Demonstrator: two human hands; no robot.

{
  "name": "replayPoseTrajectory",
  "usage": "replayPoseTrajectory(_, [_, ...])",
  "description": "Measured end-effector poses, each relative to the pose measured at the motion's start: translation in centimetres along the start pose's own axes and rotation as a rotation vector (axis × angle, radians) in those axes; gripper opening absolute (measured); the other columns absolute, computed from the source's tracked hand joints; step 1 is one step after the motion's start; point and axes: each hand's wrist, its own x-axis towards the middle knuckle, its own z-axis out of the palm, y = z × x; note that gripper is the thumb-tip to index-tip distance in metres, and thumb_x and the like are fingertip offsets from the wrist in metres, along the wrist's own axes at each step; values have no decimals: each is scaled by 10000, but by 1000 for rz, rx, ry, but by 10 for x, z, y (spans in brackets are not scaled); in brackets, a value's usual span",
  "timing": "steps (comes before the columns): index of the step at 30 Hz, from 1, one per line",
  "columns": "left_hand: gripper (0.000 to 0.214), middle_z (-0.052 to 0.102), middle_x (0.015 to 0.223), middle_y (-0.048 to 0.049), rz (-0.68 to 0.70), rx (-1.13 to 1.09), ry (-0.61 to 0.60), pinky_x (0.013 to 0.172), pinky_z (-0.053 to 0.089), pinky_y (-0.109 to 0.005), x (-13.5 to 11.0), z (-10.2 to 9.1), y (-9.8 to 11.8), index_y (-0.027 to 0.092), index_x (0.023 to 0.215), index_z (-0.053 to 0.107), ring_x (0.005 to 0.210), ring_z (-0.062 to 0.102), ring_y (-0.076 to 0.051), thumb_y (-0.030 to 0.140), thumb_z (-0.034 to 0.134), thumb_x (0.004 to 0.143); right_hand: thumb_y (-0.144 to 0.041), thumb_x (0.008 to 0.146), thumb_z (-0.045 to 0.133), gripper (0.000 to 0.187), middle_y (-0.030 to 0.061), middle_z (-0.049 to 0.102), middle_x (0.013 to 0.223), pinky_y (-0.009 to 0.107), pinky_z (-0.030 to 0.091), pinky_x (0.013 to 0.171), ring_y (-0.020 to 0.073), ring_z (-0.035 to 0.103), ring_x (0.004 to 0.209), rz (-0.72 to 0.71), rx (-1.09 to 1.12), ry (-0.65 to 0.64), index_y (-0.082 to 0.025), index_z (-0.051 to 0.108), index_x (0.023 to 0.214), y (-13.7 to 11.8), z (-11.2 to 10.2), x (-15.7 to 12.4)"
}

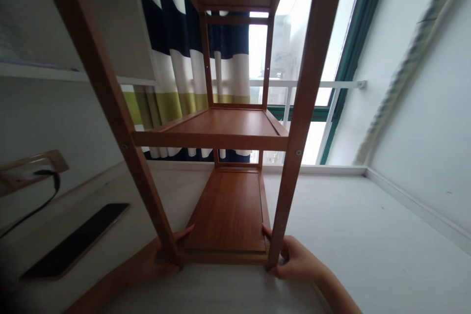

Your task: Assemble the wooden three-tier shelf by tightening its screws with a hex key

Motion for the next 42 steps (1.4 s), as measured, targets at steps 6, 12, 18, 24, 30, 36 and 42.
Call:
replayPoseTrajectory(6, [848,611,1121,-104,3,6,-9,903,445,-401,0,0,1,177,1420,246,1050,535,-294,494,623,730,-162,577,642,902,-18,577,769,263,435,696,146,495,701,-19,-22,6,-171,284,1405,0,0,0])
replayPoseTrajectory(12, [825,614,1117,-103,-12,33,-11,909,446,-406,0,-1,-1,203,1423,238,1071,533,-298,465,625,743,-172,586,639,896,4,592,838,277,438,724,161,513,746,-39,-22,11,-161,278,1407,0,0,-1])
replayPoseTrajectory(18, [789,628,1107,-91,-16,51,-17,929,430,-410,-1,-2,0,197,1416,255,1033,559,-277,435,618,757,-184,594,642,892,-3,569,816,260,424,682,143,479,710,-30,-27,8,-161,277,1407,0,-1,-1])
replayPoseTrajectory(24, [768,373,1435,-81,-4,64,-3,991,367,-436,-1,-3,-2,242,1397,307,1223,420,-328,447,637,734,-162,581,638,901,-6,568,795,263,444,694,146,496,720,-41,-35,2,-160,277,1406,0,-1,0])
replayPoseTrajectory(30, [765,362,1441,-92,10,57,-5,977,394,-399,-1,-3,-4,221,1399,305,1204,448,-315,446,628,743,-164,598,634,894,-4,583,834,262,451,699,139,502,719,-53,-48,-5,-183,263,1411,1,-1,-1])
replayPoseTrajectory(36, [758,403,1409,-113,10,86,18,979,385,-427,-3,-3,-4,213,1401,300,1174,469,-322,421,629,751,-203,591,678,921,33,602,932,296,448,795,176,535,826,-52,-44,-21,-148,261,1410,1,-4,-1])
replayPoseTrajectory(42, [839,508,1319,-109,12,102,15,985,375,-446,-3,-3,-5,217,1417,255,1136,498,-317,424,664,715,-256,610,706,942,70,612,995,335,422,875,219,549,920,-52,-35,-37,-127,236,1416,1,-6,-1])
